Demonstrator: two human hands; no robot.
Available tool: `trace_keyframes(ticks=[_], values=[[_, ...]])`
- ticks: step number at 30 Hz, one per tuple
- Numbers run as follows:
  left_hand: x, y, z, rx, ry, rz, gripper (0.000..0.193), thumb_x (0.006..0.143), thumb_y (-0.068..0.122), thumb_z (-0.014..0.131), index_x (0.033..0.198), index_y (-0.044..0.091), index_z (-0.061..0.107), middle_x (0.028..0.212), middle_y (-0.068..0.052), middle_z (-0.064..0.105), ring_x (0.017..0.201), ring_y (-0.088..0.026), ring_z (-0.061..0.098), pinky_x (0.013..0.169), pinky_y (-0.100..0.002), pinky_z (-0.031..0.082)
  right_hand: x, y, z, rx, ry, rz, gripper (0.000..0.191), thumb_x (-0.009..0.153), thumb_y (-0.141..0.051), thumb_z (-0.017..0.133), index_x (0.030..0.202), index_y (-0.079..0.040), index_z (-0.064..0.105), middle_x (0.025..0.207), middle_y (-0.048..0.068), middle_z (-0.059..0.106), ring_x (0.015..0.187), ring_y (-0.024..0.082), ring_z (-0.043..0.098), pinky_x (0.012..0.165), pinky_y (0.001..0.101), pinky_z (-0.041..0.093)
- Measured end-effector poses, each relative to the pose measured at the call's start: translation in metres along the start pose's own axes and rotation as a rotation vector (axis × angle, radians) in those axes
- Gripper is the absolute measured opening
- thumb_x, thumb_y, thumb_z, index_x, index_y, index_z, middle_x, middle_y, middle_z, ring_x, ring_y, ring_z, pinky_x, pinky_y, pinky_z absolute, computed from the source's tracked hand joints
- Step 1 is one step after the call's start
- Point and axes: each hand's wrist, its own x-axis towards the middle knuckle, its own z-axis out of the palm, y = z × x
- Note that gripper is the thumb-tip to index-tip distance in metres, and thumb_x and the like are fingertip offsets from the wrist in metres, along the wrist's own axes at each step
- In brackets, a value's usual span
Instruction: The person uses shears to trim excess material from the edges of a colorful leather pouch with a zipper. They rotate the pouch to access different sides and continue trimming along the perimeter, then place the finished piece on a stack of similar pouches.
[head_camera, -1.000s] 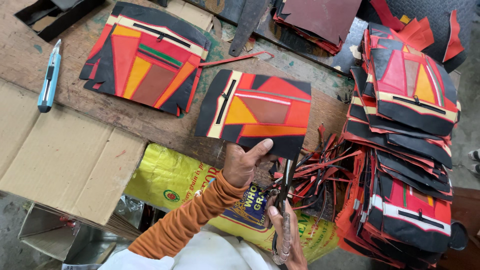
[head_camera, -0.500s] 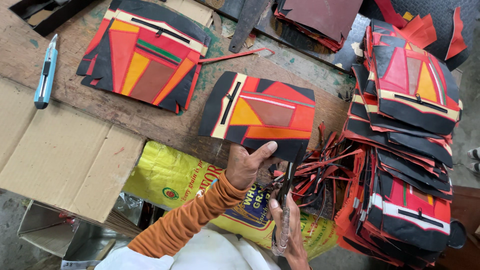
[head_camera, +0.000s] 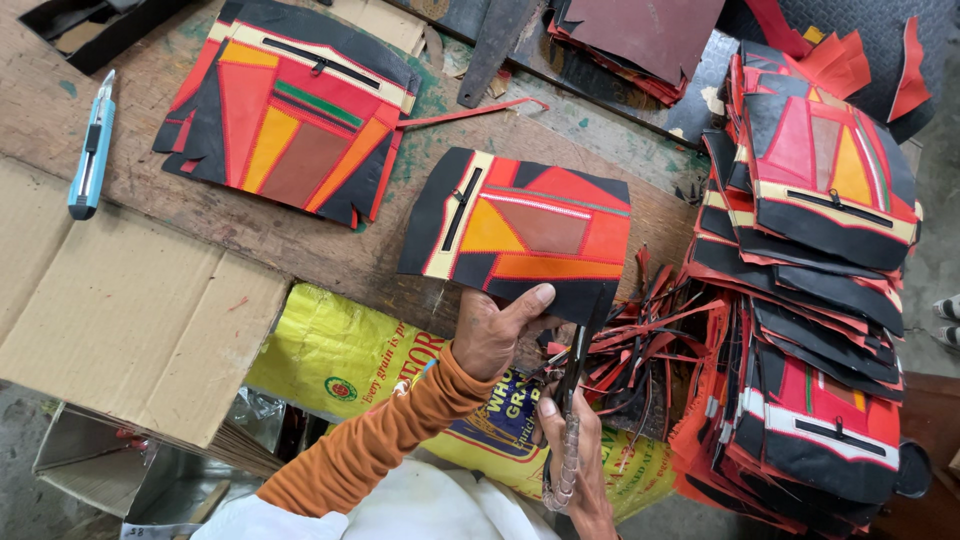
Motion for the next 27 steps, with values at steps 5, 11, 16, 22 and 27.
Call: trace_keyframes(ticks=[5, 11, 16, 22, 27], values=[[0.001, 0.000, 0.001, 0.029, 0.014, -0.002, 0.041, 0.094, -0.001, 0.067, 0.133, 0.000, 0.054, 0.120, -0.013, 0.067, 0.103, -0.024, 0.071, 0.080, -0.037, 0.066, 0.002, 0.003, 0.000, 0.013, 0.010, -0.012, 0.024, 0.096, -0.026, 0.053, 0.092, -0.003, 0.060, 0.064, 0.004, 0.054, 0.056, 0.015, 0.055, 0.054, 0.0317, 0.044], [-0.002, 0.002, 0.004, 0.061, 0.003, 0.038, 0.038, 0.091, -0.001, 0.071, 0.127, -0.002, 0.058, 0.115, -0.011, 0.070, 0.098, -0.019, 0.072, 0.080, -0.033, 0.066, 0.005, 0.011, 0.006, 0.064, 0.092, 0.119, 0.021, 0.092, -0.019, 0.056, 0.084, -0.001, 0.061, 0.060, 0.005, 0.057, 0.048, 0.015, 0.058, 0.046, 0.0316, 0.046], [-0.006, 0.006, 0.008, 0.218, -0.018, 0.169, 0.034, 0.088, -0.005, 0.077, 0.119, -0.003, 0.063, 0.108, -0.008, 0.072, 0.093, -0.014, 0.071, 0.078, -0.027, 0.063, 0.005, 0.014, 0.005, 0.123, 0.059, -0.013, 0.015, 0.087, -0.010, 0.053, 0.080, 0.001, 0.061, 0.063, 0.004, 0.059, 0.052, 0.014, 0.058, 0.049, 0.0302, 0.048], [-0.011, 0.010, 0.012, 0.399, -0.042, 0.343, 0.032, 0.090, -0.003, 0.077, 0.120, -0.002, 0.064, 0.111, -0.006, 0.072, 0.099, -0.013, 0.069, 0.089, -0.028, 0.060, 0.000, -0.010, 0.001, 0.029, 0.072, 0.012, 0.020, 0.093, -0.018, 0.055, 0.086, -0.001, 0.063, 0.061, 0.005, 0.055, 0.054, 0.014, 0.054, 0.051, 0.0316, 0.043], [-0.015, 0.011, 0.016, 0.317, -0.070, 0.241, 0.028, 0.092, -0.003, 0.076, 0.119, -0.003, 0.066, 0.110, -0.008, 0.072, 0.097, -0.014, 0.070, 0.086, -0.030, 0.061, 0.002, -0.023, -0.002, 0.061, 0.087, -0.051, 0.026, 0.093, -0.021, 0.054, 0.113, -0.006, 0.062, 0.064, 0.003, 0.051, 0.057, 0.014, 0.051, 0.053, 0.0316, 0.043]])
